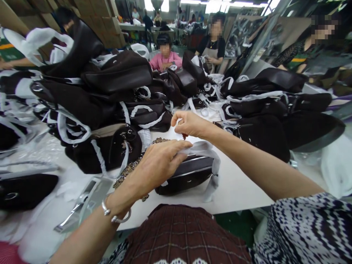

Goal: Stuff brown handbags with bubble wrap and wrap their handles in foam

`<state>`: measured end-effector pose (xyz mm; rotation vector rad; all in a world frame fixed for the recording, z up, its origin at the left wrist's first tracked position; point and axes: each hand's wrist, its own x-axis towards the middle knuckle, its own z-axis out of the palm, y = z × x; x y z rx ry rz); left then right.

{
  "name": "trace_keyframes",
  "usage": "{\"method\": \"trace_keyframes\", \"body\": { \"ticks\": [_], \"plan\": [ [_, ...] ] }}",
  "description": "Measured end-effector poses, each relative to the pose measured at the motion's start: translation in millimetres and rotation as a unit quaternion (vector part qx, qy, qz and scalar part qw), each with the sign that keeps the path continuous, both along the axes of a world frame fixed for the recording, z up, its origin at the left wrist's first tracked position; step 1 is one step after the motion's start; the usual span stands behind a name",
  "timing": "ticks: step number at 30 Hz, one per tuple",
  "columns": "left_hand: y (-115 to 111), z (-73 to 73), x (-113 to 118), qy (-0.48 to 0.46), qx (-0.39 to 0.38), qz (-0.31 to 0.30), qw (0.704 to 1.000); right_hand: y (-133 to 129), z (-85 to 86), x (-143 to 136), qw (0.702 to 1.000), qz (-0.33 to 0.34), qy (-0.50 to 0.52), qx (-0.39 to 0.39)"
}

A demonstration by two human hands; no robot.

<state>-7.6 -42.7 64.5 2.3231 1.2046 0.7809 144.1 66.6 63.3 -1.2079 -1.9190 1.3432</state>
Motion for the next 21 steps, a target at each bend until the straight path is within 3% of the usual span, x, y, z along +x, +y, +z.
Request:
{"method": "trace_keyframes", "body": {
  "ticks": [4,8,11,14,17,21],
  "plan": [
    [-3,1.0,2,-0.013,-0.019,0.003,1.0,-6,-17.2,9,0.996,0.04,0.017,-0.078],
    [4,0.9,5,-0.035,-0.034,0.023,0.999,-5,-22.5,22,0.992,0.061,0.009,-0.107],
    [8,1.7,7,-0.049,0.017,0.019,0.998,-3,-22.1,28,0.992,0.064,0.018,-0.104],
    [11,0.3,10,-0.004,0.087,0.018,0.996,-3,-25.7,30,0.989,0.068,0.034,-0.124],
    [15,-3.0,11,0.057,0.104,0.018,0.993,0,-30.3,36,0.989,0.034,0.034,-0.138],
    [17,-2.7,2,0.024,0.08,0.056,0.995,5,-27.2,74,0.993,-0.107,0.029,-0.041]
  ]
}}
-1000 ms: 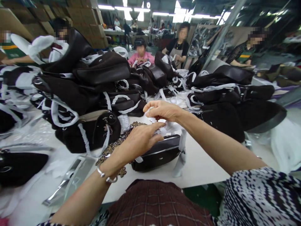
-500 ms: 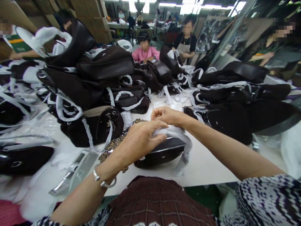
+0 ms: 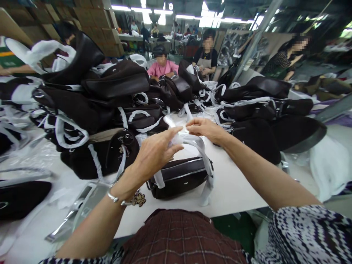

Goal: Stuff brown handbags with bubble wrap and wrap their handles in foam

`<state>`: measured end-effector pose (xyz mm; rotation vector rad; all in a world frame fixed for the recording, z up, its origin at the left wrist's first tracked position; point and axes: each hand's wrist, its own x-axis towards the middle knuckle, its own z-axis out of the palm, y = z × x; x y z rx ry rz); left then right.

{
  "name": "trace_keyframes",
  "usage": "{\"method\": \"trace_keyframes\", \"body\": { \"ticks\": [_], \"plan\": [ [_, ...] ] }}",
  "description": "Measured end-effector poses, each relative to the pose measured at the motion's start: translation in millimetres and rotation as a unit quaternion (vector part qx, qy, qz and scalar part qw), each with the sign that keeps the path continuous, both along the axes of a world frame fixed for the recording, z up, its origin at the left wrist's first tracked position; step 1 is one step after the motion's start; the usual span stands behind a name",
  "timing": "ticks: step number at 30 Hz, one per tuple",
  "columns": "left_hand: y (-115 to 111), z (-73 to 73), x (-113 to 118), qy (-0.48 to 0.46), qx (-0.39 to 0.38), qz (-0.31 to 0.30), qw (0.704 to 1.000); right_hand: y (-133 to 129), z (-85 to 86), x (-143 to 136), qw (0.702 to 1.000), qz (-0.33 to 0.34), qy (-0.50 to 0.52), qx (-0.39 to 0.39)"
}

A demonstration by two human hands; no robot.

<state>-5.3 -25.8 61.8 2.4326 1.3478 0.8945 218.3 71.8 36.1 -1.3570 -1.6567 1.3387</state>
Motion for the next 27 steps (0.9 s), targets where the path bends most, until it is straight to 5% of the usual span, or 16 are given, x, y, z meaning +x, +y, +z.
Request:
{"method": "trace_keyframes", "body": {
  "ticks": [3,5,9,13,16,20,27],
  "plan": [
    [-5,-4.6,-22,-0.077,-0.023,0.023,0.997,-15,-3.8,56,0.995,-0.073,-0.057,0.041],
    [-12,-18.9,-46,-0.137,-0.06,0.036,0.988,-41,-22.5,97,0.99,-0.019,-0.139,-0.03],
    [-33,-75.5,-94,-0.252,-0.188,0.068,0.947,-126,-111.1,150,0.966,0.006,-0.147,-0.215],
    [-57,-131.6,-114,-0.296,-0.307,0.108,0.898,-206,-213.9,126,0.966,-0.115,-0.167,-0.159],
    [-67,-153.3,-112,-0.288,-0.345,0.119,0.885,-237,-256.7,81,0.952,-0.168,-0.227,-0.121],
    [-71,-160.6,-104,-0.222,-0.339,0.097,0.909,-243,-276.1,51,0.935,-0.213,-0.252,-0.132],
    [-73,-188.9,-74,0.016,-0.192,0.079,0.978,-236,-280.9,84,0.933,-0.292,-0.158,-0.141]
  ]
}}
